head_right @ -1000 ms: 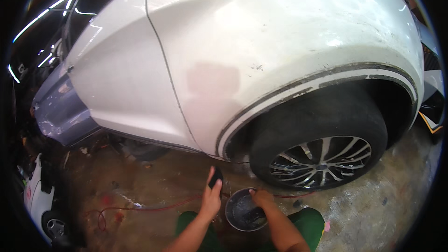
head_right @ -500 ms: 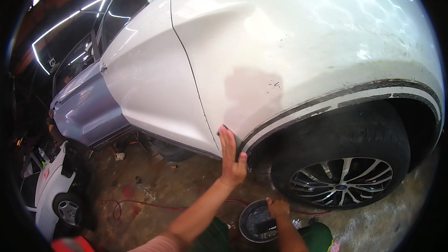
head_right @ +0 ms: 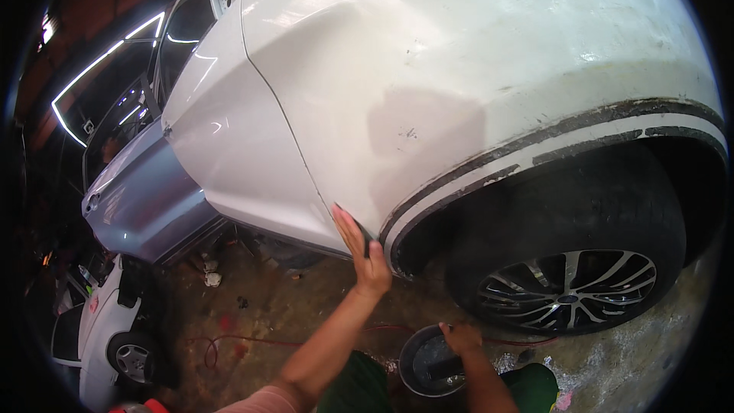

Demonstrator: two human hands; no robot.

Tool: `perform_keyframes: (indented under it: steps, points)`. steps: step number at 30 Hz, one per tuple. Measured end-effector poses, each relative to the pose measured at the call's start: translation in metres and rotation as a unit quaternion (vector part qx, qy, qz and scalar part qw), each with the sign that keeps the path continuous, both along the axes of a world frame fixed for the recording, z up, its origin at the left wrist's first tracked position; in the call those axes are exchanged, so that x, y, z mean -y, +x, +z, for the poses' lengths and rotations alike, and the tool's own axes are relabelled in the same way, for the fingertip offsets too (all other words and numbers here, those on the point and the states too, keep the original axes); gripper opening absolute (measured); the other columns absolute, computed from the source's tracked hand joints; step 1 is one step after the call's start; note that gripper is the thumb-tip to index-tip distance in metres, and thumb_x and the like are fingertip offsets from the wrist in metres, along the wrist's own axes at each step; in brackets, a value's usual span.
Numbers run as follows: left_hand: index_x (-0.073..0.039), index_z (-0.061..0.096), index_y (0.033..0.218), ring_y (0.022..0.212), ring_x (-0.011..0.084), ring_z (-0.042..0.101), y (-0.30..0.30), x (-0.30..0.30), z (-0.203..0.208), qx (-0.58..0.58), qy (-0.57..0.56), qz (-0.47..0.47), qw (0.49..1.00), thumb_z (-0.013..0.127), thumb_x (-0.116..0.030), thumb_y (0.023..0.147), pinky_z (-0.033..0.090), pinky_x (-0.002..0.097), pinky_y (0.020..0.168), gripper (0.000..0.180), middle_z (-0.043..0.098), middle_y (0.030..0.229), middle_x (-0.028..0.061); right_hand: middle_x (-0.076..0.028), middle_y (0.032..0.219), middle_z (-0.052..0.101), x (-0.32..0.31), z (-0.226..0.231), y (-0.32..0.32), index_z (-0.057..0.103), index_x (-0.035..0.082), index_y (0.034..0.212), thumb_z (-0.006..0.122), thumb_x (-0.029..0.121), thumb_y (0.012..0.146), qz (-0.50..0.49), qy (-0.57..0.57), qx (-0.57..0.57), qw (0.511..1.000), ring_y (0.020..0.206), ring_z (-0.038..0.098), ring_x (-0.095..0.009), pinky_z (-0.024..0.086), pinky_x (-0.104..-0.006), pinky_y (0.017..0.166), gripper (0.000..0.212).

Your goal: The person rubs the white car's rear fender with a sanding block and then uses a hammer to tap the wheel arch area. The person also opens the rear door to access the interior.

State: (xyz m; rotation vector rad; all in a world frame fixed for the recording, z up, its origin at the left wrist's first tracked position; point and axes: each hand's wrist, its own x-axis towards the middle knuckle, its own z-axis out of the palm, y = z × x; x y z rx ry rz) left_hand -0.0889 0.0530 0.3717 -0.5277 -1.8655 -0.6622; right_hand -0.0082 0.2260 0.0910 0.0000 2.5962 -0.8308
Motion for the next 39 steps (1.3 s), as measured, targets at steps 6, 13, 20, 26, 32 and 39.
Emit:
perform_keyframes:
  steps: [6, 13, 20, 26, 32, 39]
  points:
    - [0.008, 0.019, 0.162, 0.160, 0.0405, 0.011, -0.037, -0.029, 0.146, -0.042, -0.037, -0.072, 0.996, 0.034, -0.028, 0.110, 0.008, 0.0489, 0.128, 0.065, 0.014, 0.172, 0.0258, -0.024, 0.129, 0.069, -0.017, -0.031, 0.001, 0.064, 0.005, 0.134, 0.039, 0.067, 0.102, -0.024, 0.013, -0.037, 0.999, 0.122, 0.066, -0.041, 0.049, -0.0512, 0.107, 0.074]
    - [0.008, 0.019, 0.162, 0.160, 0.0408, 0.011, 0.011, -0.008, -0.012, 0.028, 0.082, -0.001, 0.996, 0.034, -0.030, 0.112, 0.008, 0.0495, 0.128, 0.065, 0.013, 0.172, 0.0257, -0.024, 0.124, 0.071, 0.001, 0.002, -0.002, 0.065, 0.006, 0.133, 0.039, 0.067, 0.101, 0.005, 0.009, -0.002, 1.000, 0.119, 0.066, -0.042, 0.050, -0.0514, 0.104, 0.074]
    - [0.009, 0.026, 0.160, 0.160, 0.0342, 0.015, -0.025, -0.029, 0.124, 0.008, 0.096, -0.008, 0.995, 0.034, -0.028, 0.113, 0.012, 0.0423, 0.129, 0.061, 0.019, 0.172, 0.0210, -0.023, 0.126, 0.070, -0.011, -0.009, 0.002, 0.067, 0.007, 0.130, 0.041, 0.064, 0.102, -0.014, 0.011, -0.023, 1.000, 0.119, 0.067, -0.042, 0.050, -0.0524, 0.104, 0.068]
    - [0.008, 0.022, 0.161, 0.161, 0.0369, 0.011, 0.000, -0.016, 0.018, 0.045, 0.144, 0.043, 0.988, 0.033, -0.029, 0.113, 0.007, 0.0438, 0.129, 0.062, 0.014, 0.172, 0.0260, -0.025, 0.119, 0.072, -0.006, -0.004, 0.000, 0.066, 0.005, 0.127, 0.038, 0.061, 0.104, 0.011, 0.001, -0.030, 0.999, 0.117, 0.067, -0.043, 0.050, -0.0527, 0.103, 0.066]
    - [0.006, 0.020, 0.163, 0.161, 0.0353, 0.010, -0.040, -0.032, 0.160, 0.028, 0.091, 0.005, 0.995, 0.032, -0.032, 0.114, 0.007, 0.0448, 0.129, 0.063, 0.012, 0.173, 0.0234, -0.022, 0.126, 0.070, -0.013, -0.011, -0.002, 0.066, 0.007, 0.130, 0.043, 0.058, 0.103, -0.010, -0.007, -0.018, 1.000, 0.120, 0.066, -0.041, 0.051, -0.0518, 0.103, 0.062]
    - [0.007, 0.013, 0.163, 0.160, 0.0422, 0.007, -0.042, -0.018, 0.167, 0.001, 0.032, -0.043, 0.999, 0.031, -0.039, 0.113, 0.005, 0.0498, 0.129, 0.070, 0.009, 0.172, 0.0263, -0.024, 0.118, 0.073, -0.005, -0.009, -0.002, 0.067, 0.006, 0.127, 0.040, 0.060, 0.104, -0.010, 0.017, -0.027, 0.999, 0.114, 0.069, -0.043, 0.051, -0.0528, 0.101, 0.064]
